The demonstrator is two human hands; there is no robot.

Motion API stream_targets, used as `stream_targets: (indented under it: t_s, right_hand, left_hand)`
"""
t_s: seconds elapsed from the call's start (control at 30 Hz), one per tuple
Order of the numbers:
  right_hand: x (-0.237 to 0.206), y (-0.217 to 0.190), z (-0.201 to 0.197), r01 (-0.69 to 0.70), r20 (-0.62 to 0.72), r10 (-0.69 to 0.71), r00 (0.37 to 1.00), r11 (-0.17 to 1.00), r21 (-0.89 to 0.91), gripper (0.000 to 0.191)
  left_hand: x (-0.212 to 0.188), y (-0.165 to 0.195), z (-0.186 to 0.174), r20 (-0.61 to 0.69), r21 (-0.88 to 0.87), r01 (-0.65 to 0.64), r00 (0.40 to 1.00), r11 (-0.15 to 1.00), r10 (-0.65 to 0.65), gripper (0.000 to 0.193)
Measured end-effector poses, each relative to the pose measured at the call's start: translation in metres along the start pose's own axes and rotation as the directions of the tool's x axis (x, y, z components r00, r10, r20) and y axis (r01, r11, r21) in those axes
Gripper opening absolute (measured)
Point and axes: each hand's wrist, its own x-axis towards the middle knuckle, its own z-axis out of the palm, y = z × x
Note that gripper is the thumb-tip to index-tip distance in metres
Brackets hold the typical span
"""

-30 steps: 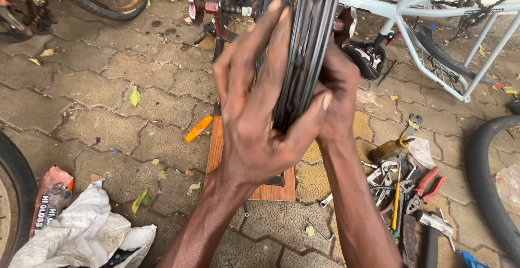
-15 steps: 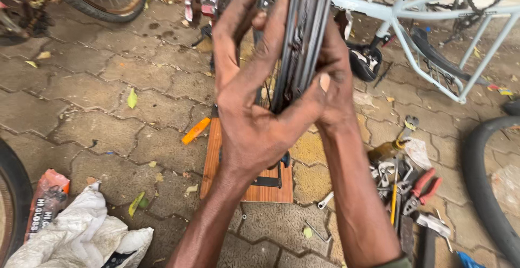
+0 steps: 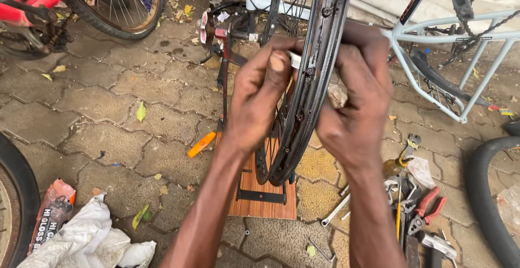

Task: The person works on a bicycle wheel mounted on a repair stand, holding the rim and turning the wheel while fitting a small metal part to the hub by hand. They repeatedly rotate the wheel and reposition their hands around the rim and spokes during the work.

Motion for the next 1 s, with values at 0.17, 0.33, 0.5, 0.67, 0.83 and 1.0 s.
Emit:
stream_targets:
  t_s: [0.17, 0.33, 0.5, 0.67, 0.83, 1.0]
  right_hand:
    - [-0.017, 0.007, 0.001, -0.163, 0.014, 0.167, 0.986, 0.944, 0.288, 0.015]
    - [-0.04, 0.007, 0.012, -0.262, 0.014, 0.301, 0.954, 0.807, 0.529, 0.026]
    - [-0.031, 0.004, 0.013, -0.325, 0.036, 0.368, 0.929, 0.765, 0.555, 0.024]
    - [-0.026, 0.011, 0.011, -0.288, -0.041, 0.329, 0.943, 0.875, 0.389, 0.018]
    - [-0.039, 0.024, 0.013, -0.373, 0.169, 0.42, 0.892, 0.472, 0.799, 0.023]
    - [-0.024, 0.05, 0.025, -0.465, 0.309, 0.364, 0.879, 0.506, 0.727, 0.027]
  left_hand:
    - [0.02, -0.004, -0.015, 0.156, 0.214, -0.166, 0.979, 0.963, 0.134, 0.067]
    - [0.039, 0.006, -0.033, 0.312, 0.396, -0.088, 0.949, 0.914, -0.044, 0.07]
    - [0.028, 0.02, -0.027, 0.219, 0.422, -0.404, 0.914, 0.811, 0.342, 0.06]
    - [-0.06, 0.018, -0.001, -0.093, 0.615, -0.323, 0.877, 0.72, 0.472, 0.057]
    - [-0.105, 0.008, 0.017, 0.055, 0.697, -0.344, 0.9, 0.629, 0.432, 0.061]
    - [-0.08, 0.018, 0.03, -0.065, 0.62, -0.321, 0.888, 0.715, 0.455, 0.06]
